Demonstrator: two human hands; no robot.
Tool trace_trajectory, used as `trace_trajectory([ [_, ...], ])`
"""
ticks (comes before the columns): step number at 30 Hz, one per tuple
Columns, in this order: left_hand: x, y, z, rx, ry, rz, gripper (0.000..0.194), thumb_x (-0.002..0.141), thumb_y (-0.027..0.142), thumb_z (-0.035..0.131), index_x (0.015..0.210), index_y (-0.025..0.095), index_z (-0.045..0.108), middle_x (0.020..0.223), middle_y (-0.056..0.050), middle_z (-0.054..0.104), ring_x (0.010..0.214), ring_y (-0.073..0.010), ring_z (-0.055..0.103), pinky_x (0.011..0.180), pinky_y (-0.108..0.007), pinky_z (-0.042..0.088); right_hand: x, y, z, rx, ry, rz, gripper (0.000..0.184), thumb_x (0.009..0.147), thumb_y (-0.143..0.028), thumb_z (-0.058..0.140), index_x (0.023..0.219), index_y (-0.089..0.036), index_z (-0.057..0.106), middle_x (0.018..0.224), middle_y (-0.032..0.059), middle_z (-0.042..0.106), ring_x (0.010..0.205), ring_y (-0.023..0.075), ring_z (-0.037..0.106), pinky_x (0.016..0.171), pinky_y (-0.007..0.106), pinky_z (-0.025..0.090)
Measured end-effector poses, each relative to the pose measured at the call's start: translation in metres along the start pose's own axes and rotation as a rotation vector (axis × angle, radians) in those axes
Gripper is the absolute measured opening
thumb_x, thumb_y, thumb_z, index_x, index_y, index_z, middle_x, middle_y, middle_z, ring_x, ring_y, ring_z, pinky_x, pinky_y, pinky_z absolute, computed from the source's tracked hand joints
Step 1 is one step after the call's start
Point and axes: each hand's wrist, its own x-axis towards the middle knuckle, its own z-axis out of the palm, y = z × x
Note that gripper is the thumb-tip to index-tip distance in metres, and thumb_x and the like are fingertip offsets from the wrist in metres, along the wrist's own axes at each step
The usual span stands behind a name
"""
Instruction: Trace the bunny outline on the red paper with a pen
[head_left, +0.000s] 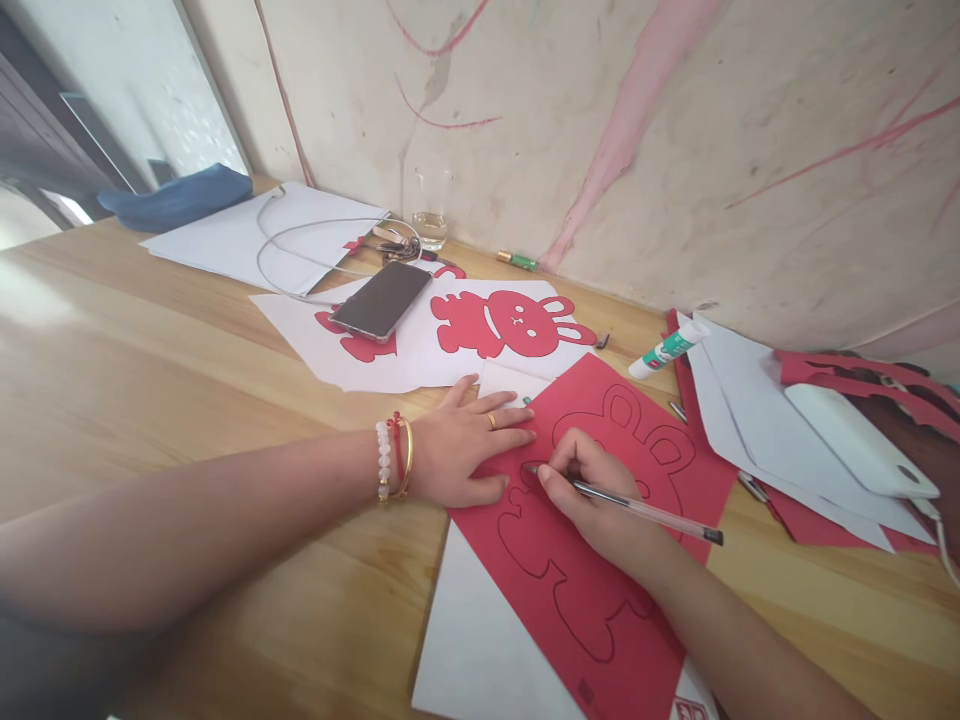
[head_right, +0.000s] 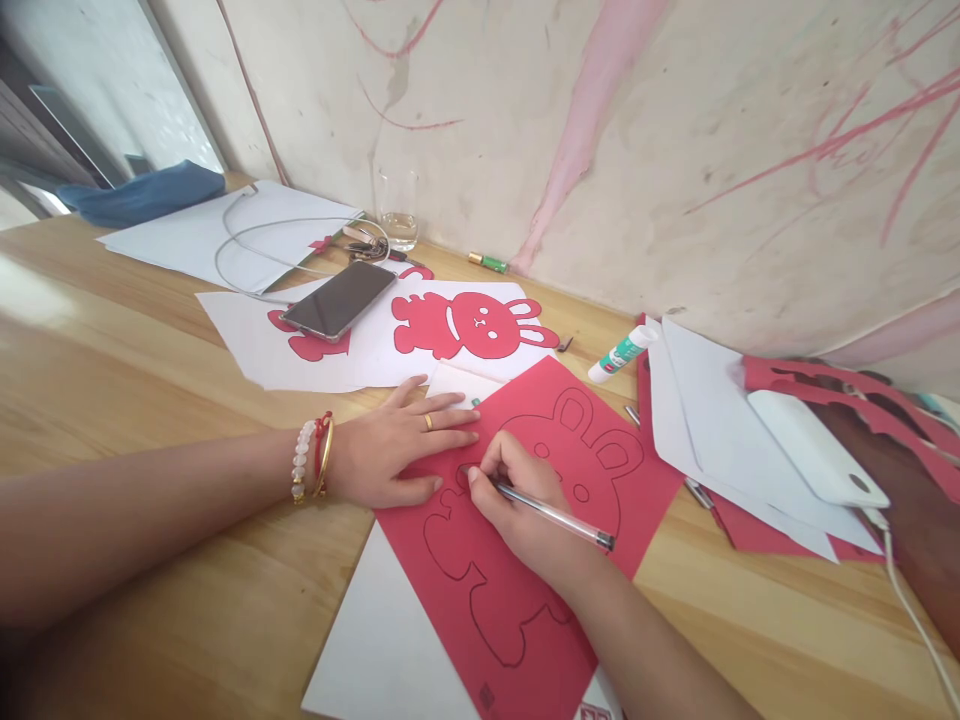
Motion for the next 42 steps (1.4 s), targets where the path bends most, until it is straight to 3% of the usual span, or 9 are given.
trace_trajectory([
  [42,-0.0002,-0.0011,0.0016,0.027,0.010,0.014,0.056,0.082,0.034,0.048,0.136,0.016,0.047,0.149,-0.011,0.037,0.140,-0.0326,0.025,0.110,-0.065,0.009,-0.0004,0.0018,-0.0026,-0.019,-0.055,-0.054,0.025,0.087,-0.030,0.055,0.070,-0.023,0.038,0.060,-0.0070,0.040,0.054,0.0107,0.037,0.050,0.022,0.031],
])
